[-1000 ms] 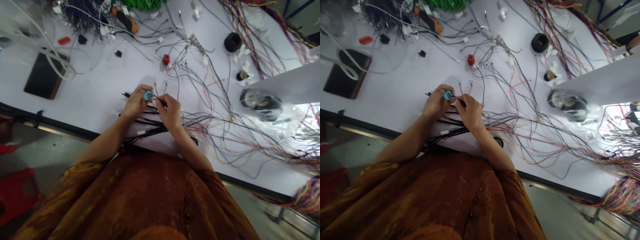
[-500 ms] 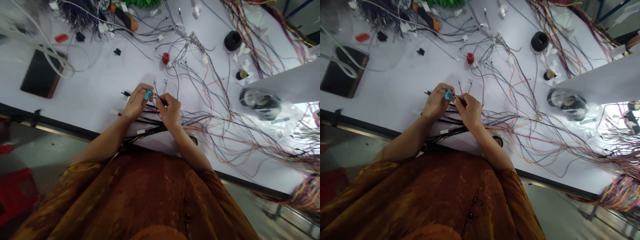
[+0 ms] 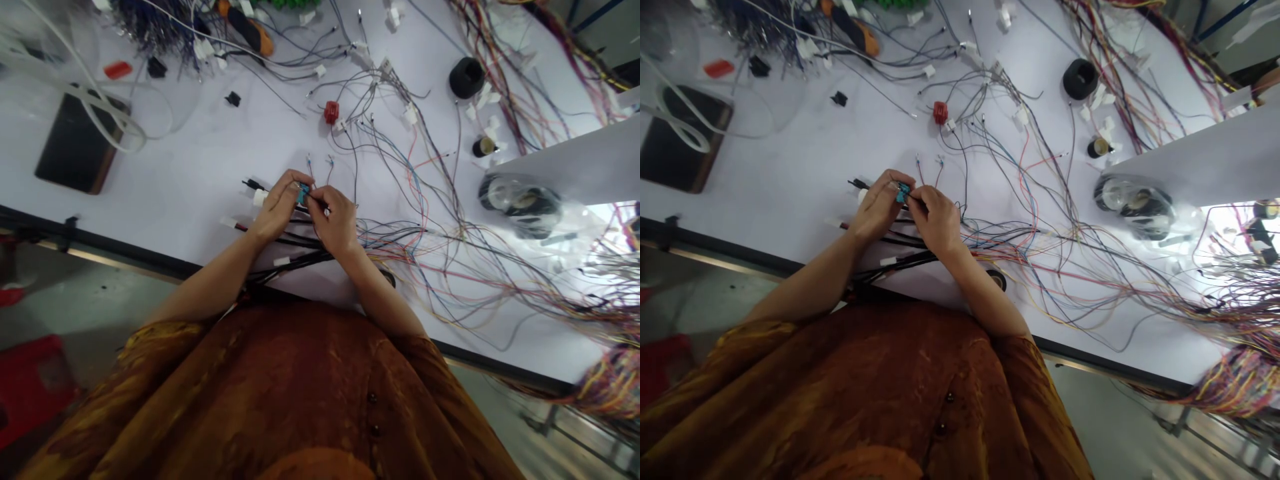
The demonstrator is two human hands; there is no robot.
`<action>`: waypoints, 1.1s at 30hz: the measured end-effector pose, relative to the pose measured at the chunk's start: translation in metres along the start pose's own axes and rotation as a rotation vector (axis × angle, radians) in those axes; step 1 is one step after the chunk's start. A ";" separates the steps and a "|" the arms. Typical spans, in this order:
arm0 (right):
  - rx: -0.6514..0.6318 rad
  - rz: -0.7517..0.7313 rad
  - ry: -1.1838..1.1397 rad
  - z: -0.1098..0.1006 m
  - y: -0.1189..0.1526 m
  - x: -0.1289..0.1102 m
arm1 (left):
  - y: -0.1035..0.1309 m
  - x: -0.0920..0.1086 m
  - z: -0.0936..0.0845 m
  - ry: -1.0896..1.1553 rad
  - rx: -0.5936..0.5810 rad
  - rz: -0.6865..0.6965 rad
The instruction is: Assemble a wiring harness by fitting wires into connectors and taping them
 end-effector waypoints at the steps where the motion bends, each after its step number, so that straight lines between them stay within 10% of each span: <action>1: -0.014 0.015 0.001 -0.001 0.000 0.001 | 0.000 -0.002 0.001 0.043 -0.015 -0.015; 13: 0.173 0.017 -0.144 -0.038 -0.007 -0.011 | -0.007 0.001 0.005 0.311 0.069 -0.095; 33: -0.124 0.088 0.196 -0.025 0.002 -0.018 | -0.010 0.007 -0.004 0.047 0.027 -0.011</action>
Point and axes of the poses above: each hand's wrist, its own y-axis away from the middle knuckle, its own z-axis out of the palm, x = y × z, the point moved 5 cm from there along -y, towards the middle knuckle, and after that the axes turned 11 degrees about y, right-handed, at the moved point
